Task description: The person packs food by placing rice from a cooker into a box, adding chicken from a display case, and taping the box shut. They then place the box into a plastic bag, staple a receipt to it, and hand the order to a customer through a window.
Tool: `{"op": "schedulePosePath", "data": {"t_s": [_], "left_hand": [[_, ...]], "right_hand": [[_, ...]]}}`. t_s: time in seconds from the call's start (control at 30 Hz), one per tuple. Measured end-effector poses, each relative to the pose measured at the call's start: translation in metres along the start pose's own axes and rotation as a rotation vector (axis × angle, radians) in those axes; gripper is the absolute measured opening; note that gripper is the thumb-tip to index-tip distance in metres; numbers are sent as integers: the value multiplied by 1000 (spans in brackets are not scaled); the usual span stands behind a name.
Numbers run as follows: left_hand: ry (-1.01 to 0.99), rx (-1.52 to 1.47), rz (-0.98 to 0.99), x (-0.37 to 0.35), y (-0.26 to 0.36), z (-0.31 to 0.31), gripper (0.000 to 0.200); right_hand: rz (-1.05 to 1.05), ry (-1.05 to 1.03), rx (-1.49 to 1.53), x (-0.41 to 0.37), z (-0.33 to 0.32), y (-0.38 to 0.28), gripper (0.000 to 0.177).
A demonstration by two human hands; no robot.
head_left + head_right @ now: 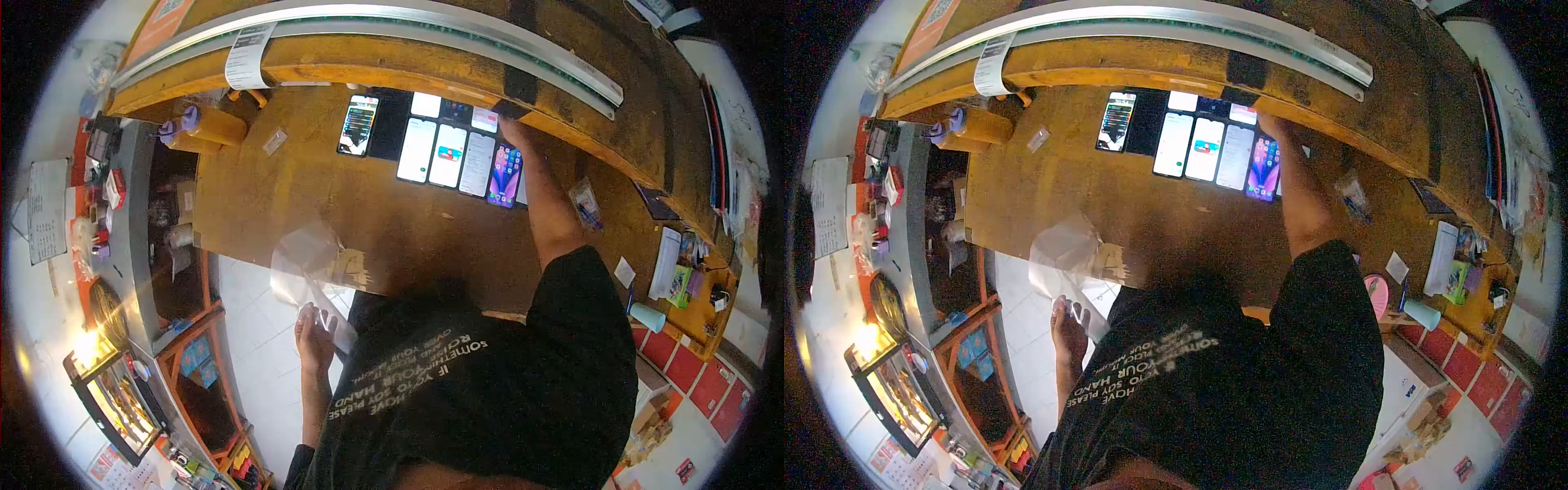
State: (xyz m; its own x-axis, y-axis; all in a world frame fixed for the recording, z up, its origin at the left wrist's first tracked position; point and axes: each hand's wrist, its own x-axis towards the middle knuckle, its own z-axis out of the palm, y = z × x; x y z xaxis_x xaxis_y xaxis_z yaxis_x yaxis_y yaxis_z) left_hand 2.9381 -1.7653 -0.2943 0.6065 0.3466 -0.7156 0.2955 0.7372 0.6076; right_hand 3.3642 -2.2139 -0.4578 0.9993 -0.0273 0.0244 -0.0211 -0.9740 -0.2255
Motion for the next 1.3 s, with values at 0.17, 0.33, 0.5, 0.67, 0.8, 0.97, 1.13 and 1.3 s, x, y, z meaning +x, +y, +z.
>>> {"op": "schedulePosePath", "data": {"t_s": [0.17, 0.33, 0.5, 0.67, 0.8, 0.97, 1.13, 1.3], "left_hand": [[-108, -121, 68, 5, -13, -21, 14], [-210, -309, 20, 4, -15, -36, 14], [-80, -16, 225, -10, 12, -6, 19], [-325, 320, 394, -13, 56, 12, 21], [-689, 813, 440, -19, 89, 44, 18], [-882, 1052, 565, -14, 117, 18, 12], [-493, 714, 343, -6, 156, -62, 15], [-389, 520, 300, 5, 186, -152, 22]], "right_hand": [[-214, -98, 34, 2, 54, 42, 47], [-170, 83, 186, -10, 41, 17, 36], [-161, 149, -64, -18, 48, 8, 33], [-142, 49, 648, -41, 11, -90, 54], [-795, -736, 1009, -177, -116, -254, 73], [-772, -1313, 1183, -240, -133, -342, 41], [-720, -755, 930, -273, -158, -419, 24], [-962, -675, 954, -312, -179, -536, 24]]}}
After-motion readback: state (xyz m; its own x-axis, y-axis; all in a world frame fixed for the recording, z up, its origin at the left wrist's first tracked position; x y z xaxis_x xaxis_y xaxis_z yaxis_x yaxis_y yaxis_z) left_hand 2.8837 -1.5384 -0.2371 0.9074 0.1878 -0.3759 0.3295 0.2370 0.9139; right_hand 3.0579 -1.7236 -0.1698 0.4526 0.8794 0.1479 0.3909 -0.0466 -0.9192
